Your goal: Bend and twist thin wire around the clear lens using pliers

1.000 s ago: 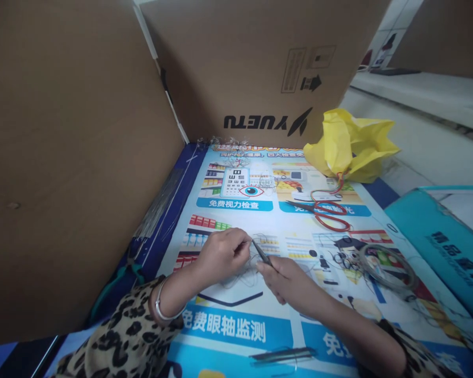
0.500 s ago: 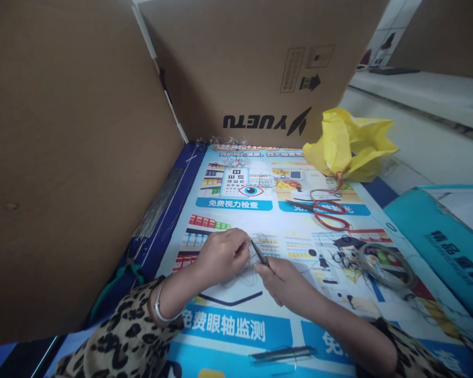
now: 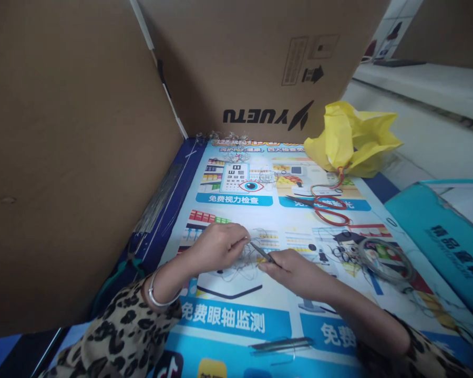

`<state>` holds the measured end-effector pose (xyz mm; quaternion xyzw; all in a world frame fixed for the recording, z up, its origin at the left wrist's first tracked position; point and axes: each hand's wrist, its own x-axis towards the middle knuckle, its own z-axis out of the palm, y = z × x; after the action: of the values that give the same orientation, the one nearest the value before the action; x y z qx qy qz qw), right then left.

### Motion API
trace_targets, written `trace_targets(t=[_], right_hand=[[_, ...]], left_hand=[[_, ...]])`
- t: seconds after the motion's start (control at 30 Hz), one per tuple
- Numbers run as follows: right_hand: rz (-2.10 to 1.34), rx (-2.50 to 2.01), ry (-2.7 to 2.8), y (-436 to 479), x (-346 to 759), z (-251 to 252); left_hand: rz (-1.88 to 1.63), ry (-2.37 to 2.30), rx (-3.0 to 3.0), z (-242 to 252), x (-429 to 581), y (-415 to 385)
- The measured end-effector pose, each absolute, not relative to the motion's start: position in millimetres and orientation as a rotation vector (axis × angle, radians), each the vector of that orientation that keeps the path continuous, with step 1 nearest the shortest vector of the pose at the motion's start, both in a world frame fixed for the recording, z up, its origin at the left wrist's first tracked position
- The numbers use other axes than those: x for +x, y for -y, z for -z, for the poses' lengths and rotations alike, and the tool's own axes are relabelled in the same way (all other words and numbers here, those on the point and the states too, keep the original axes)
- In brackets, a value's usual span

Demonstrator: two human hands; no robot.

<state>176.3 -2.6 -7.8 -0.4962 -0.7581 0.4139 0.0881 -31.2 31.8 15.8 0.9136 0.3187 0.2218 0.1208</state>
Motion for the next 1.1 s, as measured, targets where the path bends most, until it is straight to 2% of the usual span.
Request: trace_targets(t=[0.13,0.23,0.43,0.73,1.1], right_hand=[[-1.250,-1.446,2.384,6.1,176.2,2.9],[-1.287,-1.378,2.497,10.0,172.9,-0.1],[-1.143,-1.526,2.214,6.7,171.0,-3.3],[-1.402,-1.463,1.839,12.5,161.5,8.3],[-1.332,-1.488,1.861,12.6,158.3,9.5]], left_hand=[[-0.637,-0.856,2.663,-18.4,-39.3,-40.7],[-0.858,-1.016,2.595,-28.5,-48.8,-47.9],[-0.993,-1.090,2.525,-38.2,-43.1,-39.7],[-1.143,-1.107,2.465,-22.4,-22.8,-24.6],[-1.158,-1.169,2.452,-11.0,-18.4,-22.8]])
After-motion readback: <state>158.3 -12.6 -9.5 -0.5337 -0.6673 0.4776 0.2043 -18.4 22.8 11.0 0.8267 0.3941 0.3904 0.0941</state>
